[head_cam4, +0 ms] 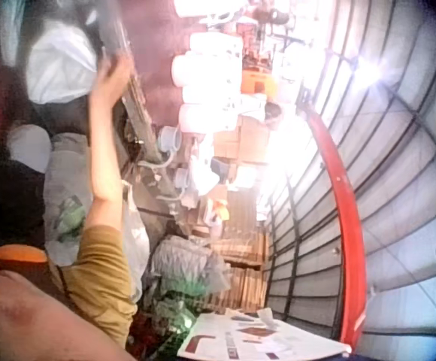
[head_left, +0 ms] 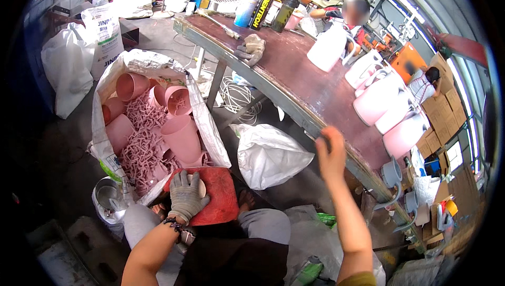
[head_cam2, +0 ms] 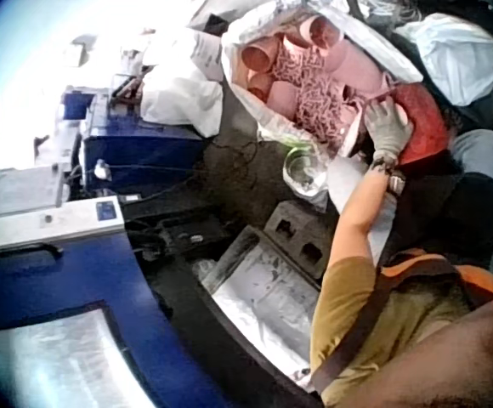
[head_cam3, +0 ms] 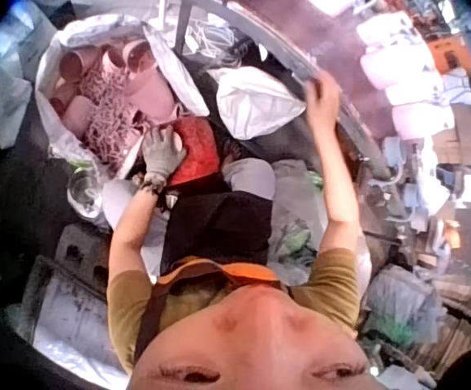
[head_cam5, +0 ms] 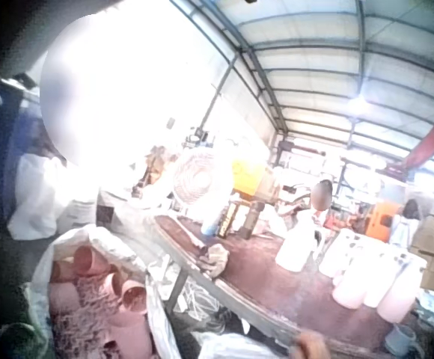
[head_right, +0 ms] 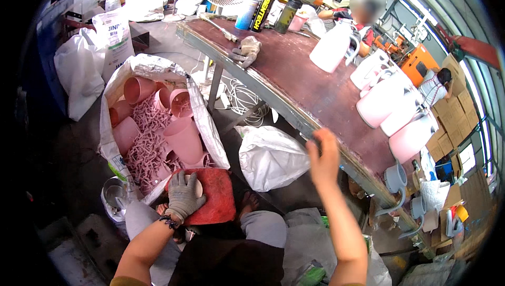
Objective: The person assembles pink plastic pitchers by hand, fitting grey lids onto the bodies and moving them to a collection area.
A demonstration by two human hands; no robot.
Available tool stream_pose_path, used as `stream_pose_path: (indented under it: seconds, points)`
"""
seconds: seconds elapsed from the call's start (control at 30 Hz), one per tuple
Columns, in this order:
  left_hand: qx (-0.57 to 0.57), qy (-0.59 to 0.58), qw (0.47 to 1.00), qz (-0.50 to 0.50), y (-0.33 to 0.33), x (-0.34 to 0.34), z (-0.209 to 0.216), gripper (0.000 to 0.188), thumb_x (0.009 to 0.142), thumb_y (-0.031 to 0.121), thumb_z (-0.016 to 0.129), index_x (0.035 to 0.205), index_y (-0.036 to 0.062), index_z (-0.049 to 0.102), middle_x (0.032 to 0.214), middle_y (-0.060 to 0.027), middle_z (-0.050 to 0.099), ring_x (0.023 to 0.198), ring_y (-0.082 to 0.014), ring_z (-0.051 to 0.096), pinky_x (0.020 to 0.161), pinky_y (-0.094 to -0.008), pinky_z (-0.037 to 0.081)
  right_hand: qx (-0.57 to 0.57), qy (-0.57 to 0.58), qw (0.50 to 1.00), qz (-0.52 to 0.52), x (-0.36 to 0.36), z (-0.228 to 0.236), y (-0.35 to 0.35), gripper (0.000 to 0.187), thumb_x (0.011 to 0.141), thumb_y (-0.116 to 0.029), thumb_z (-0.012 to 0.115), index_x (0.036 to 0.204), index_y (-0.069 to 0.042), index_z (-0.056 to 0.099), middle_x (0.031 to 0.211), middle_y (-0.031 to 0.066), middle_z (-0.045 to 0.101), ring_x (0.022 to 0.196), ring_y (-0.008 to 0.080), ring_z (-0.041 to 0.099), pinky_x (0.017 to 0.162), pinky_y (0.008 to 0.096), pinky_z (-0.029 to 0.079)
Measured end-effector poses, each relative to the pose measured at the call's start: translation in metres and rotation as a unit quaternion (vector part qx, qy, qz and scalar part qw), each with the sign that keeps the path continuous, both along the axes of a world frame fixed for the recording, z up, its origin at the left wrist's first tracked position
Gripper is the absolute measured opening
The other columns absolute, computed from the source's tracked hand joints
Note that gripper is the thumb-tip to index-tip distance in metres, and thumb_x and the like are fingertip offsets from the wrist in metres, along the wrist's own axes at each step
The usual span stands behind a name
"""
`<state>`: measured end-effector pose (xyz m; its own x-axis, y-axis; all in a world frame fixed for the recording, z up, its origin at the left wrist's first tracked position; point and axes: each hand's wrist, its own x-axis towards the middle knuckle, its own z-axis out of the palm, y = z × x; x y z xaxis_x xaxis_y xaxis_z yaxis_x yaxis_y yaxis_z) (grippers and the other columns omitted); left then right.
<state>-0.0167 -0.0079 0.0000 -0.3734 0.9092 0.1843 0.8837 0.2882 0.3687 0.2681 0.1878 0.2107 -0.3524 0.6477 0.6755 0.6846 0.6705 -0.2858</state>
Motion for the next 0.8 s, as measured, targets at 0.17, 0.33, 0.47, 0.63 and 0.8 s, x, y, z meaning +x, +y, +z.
stream_pose_path:
  seconds: [0.17,0.33,0.47,0.63,0.8]
  points:
    - [0.032,0.002,0.999,-0.001,0.002,0.004,0.001,0.076,0.061,0.043,0.073,0.125,0.0105,0.050,0.125,-0.0230,0.044,0.118,-0.0407,0.041,0.100,-0.0531,0.033,-0.042,-0.096,0.991,0.088,0.005,-0.090,-0.084,0.028,0.085,-0.015,0.065,0.110,-0.006,0.059,0.111,0.0117,0.062,0.101,0.0298,0.058,0.085,0.0389,0.044]
    - [0.041,-0.001,0.999,-0.011,0.007,0.011,-0.002,0.074,0.061,0.042,0.073,0.124,0.0112,0.051,0.123,-0.0217,0.045,0.116,-0.0394,0.043,0.097,-0.0522,0.035,-0.162,-0.044,0.983,0.077,0.021,-0.153,-0.112,0.027,0.086,-0.015,0.064,0.111,-0.006,0.060,0.099,0.0085,0.066,0.086,0.0256,0.063,0.077,0.0375,0.047]
    - [0.051,0.010,0.999,-0.012,0.012,0.012,-0.003,0.072,0.062,0.043,0.073,0.123,0.0112,0.051,0.122,-0.0208,0.046,0.114,-0.0390,0.044,0.095,-0.0524,0.036,-0.147,-0.005,0.988,0.043,0.020,-0.155,-0.105,0.025,0.086,-0.014,0.063,0.110,-0.006,0.060,0.094,0.0077,0.066,0.086,0.0244,0.064,0.078,0.0371,0.048]
    - [0.051,-0.020,0.998,0.005,-0.011,-0.007,0.017,0.068,0.063,0.041,0.073,0.118,0.0061,0.054,0.115,-0.0197,0.051,0.110,-0.0376,0.048,0.095,-0.0492,0.039,-0.113,-0.082,0.987,0.076,-0.004,-0.164,-0.104,0.025,0.090,-0.017,0.061,0.111,-0.004,0.061,0.098,0.0109,0.066,0.093,0.0286,0.062,0.084,0.0399,0.047]
    - [-0.022,0.024,0.976,-0.217,-0.001,-0.049,0.030,0.022,0.083,0.023,0.057,0.102,0.0162,0.065,0.111,-0.0141,0.060,0.109,-0.0371,0.054,0.091,-0.0433,0.046,-0.177,-0.108,0.977,0.043,0.015,-0.182,-0.091,0.027,0.093,-0.014,0.057,0.116,0.001,0.059,0.107,0.0173,0.062,0.098,0.0300,0.061,0.087,0.0387,0.048]
